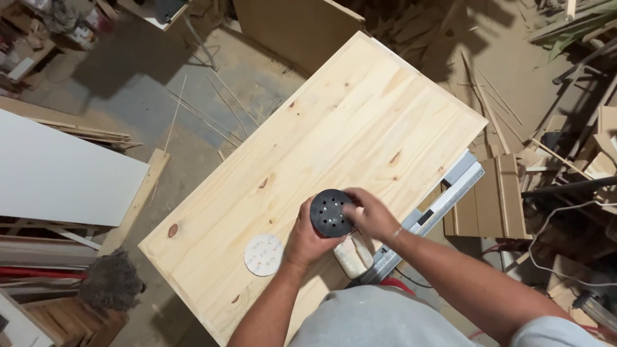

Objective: Sanding a wooden board with an orbital sander after replacing the sanding disc

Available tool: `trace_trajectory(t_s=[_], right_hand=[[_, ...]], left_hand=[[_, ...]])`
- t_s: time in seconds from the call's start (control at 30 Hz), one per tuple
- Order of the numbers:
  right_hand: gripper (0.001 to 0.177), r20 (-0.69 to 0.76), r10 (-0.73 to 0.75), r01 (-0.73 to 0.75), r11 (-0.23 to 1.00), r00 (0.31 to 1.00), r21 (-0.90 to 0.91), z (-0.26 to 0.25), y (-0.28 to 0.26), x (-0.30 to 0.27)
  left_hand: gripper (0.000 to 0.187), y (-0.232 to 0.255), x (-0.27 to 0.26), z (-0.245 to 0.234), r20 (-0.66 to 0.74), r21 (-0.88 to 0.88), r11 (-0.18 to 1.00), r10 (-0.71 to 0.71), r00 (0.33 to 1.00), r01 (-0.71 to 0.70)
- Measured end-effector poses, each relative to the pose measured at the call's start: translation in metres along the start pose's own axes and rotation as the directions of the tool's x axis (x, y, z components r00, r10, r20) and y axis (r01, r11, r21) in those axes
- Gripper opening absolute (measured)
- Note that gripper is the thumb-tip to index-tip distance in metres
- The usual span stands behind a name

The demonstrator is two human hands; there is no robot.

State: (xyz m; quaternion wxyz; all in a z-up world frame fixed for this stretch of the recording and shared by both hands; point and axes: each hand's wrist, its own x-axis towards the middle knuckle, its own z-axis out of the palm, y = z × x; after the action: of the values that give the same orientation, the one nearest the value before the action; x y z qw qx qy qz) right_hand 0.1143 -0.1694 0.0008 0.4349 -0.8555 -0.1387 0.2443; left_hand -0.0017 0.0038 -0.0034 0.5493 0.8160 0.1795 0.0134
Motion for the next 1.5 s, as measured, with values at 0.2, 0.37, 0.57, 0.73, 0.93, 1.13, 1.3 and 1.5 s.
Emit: trace_trajectory(t_s=[0.2, 0.37, 0.57, 0.73, 0.93, 1.13, 1.3, 1.5], right_hand=[[0.067, 0.066, -0.243, 0.246, 0.969, 0.968, -0.03, 0.004, 0.023, 0.003], [0.081, 0.177, -0.468, 0.496, 0.849, 0.866, -0.182, 0.0, 0.022, 0.003], [0.044, 0.119, -0.416, 0.432, 0.881, 0.901, -0.191, -0.004, 0.023, 0.004], [0.049, 0.158, -0.256, 0.287, 0.932, 0.954, -0.219, -0.001, 0.009, -0.006], [0.05, 0.098, -0.164, 0.178, 0.969, 0.982, -0.169, -0.011, 0.004, -0.02], [0.039, 0.018, -0.055, 0.057, 0.989, 0.998, -0.139, -0.024, 0.004, -0.024], [0.032, -0.024, -0.02, 0.016, 0.991, 1.0, -0.13, -0.023, -0.001, -0.029], [0.027, -0.052, -0.036, 0.032, 0.996, 0.998, -0.082, -0.017, -0.011, -0.038]], left_hand=[[0.117, -0.002, -0.008, -0.001, 0.01, -0.003, 0.994, -0.108, 0.994, 0.108], [0.117, 0.009, -0.01, -0.015, 0.057, 0.026, 0.971, -0.238, 0.97, 0.237], [0.12, 0.029, -0.029, -0.026, 0.03, 0.049, 0.969, -0.245, 0.969, 0.244], [0.124, -0.009, -0.043, -0.05, 0.049, 0.213, 0.972, -0.111, 0.993, 0.098], [0.089, -0.071, -0.082, -0.078, -0.014, 0.638, 0.764, -0.11, 0.994, 0.094], [0.045, -0.182, -0.081, -0.052, -0.104, 0.821, 0.567, 0.267, 0.958, -0.069], [0.074, -0.148, -0.081, -0.053, -0.197, 0.787, 0.617, 0.223, 0.955, 0.019], [0.073, -0.123, -0.06, -0.035, -0.372, 0.798, 0.543, 0.104, 0.922, 0.261]])
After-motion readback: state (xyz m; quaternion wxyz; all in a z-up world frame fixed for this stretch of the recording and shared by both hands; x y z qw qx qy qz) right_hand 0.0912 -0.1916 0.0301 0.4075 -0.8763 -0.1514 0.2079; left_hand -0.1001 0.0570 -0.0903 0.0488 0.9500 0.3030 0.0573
